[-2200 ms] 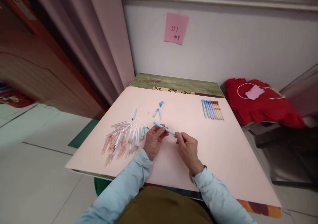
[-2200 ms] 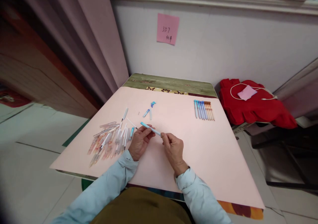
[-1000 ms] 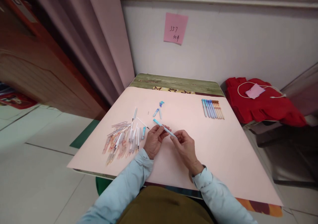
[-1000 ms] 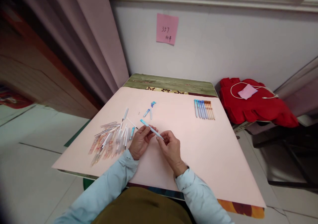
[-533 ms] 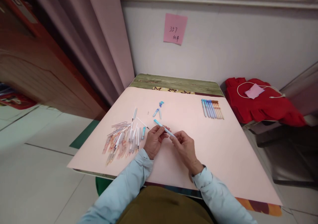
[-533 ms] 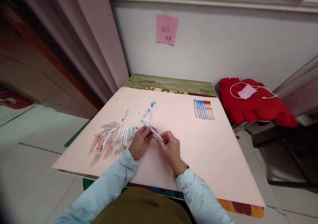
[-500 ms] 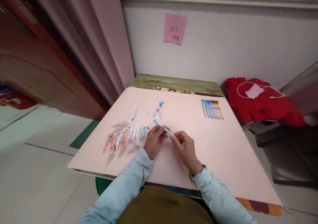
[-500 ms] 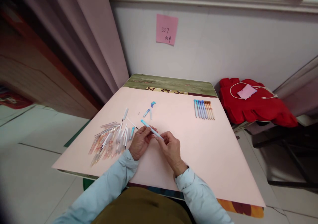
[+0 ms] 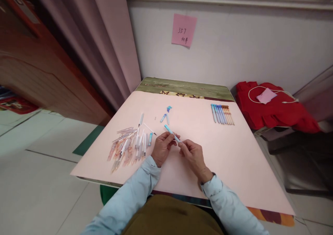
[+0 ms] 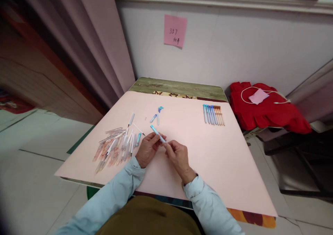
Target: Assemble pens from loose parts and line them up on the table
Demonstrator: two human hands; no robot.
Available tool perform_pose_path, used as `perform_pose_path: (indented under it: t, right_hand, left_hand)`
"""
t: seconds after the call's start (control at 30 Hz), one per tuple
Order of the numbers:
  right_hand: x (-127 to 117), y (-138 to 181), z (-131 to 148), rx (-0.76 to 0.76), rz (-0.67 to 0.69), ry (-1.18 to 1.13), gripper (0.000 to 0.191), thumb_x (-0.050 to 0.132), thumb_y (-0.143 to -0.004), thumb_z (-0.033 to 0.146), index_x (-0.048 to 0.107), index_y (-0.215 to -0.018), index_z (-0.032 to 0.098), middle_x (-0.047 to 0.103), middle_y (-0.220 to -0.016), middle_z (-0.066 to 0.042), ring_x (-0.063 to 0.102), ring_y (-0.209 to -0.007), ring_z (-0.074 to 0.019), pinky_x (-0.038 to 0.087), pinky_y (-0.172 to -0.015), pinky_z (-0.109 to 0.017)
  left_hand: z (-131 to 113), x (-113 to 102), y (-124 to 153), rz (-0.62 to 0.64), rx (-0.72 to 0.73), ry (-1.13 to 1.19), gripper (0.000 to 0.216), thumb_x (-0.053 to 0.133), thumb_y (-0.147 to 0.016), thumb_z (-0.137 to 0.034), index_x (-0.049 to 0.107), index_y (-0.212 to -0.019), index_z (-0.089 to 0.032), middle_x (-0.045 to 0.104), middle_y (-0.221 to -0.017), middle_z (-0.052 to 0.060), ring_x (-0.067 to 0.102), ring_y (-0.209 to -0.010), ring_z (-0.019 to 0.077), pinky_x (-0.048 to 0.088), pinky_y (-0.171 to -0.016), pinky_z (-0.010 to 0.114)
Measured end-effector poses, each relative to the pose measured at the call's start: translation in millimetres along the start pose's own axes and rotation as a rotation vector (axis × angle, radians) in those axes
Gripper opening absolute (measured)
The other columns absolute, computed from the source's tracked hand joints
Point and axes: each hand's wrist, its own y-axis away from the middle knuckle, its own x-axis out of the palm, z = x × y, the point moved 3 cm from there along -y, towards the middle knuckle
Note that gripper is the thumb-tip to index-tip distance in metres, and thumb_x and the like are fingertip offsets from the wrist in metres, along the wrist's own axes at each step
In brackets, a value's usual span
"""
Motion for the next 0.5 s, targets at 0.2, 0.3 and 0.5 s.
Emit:
perform_pose_path:
  t: [0.2, 0.3, 0.5]
  right_hand:
    - [6.6, 0.4, -1.8, 0.071, 0.156, -0.163, 0.038, 0.052, -0.092, 0.051, 0.063, -0.075, 0.019, 0.059, -0.057, 0.001, 0.054, -0.049, -0.0121, 0.044, -0.050, -0.023]
    - [4.4, -0.8, -0.4, 0.030, 0.099, -0.120, 0.031, 0.058, -0.089, 0.048, 0.062, -0.078, 0.019, 0.060, -0.061, 0.001, 0.054, -0.053, -0.0124, 0.045, -0.053, -0.023]
    - [-2.3, 0.7, 1.2, -0.069, -0.084, 0.110, 0.027, 0.060, -0.087, 0.045, 0.063, -0.079, 0.019, 0.057, -0.061, 0.003, 0.047, -0.054, -0.0109, 0.039, -0.052, -0.022]
  left_hand:
    - [-0.4, 0.9, 2.1, -0.001, -0.025, 0.005, 0.017, 0.074, -0.079, -0.029, 0.072, -0.083, -0.013, 0.073, -0.083, 0.007, 0.066, -0.076, 0.0146, 0.050, -0.072, 0.026]
    - [-0.2, 1.1, 2.0, -0.026, -0.006, 0.031, 0.016, 0.075, -0.078, -0.029, 0.072, -0.084, -0.014, 0.073, -0.084, 0.007, 0.067, -0.080, 0.0157, 0.051, -0.076, 0.027]
    - [0.2, 3.5, 1.7, -0.021, -0.026, 0.049, 0.029, 0.075, -0.077, -0.036, 0.073, -0.094, -0.012, 0.074, -0.089, 0.011, 0.069, -0.086, 0.0198, 0.052, -0.082, 0.032]
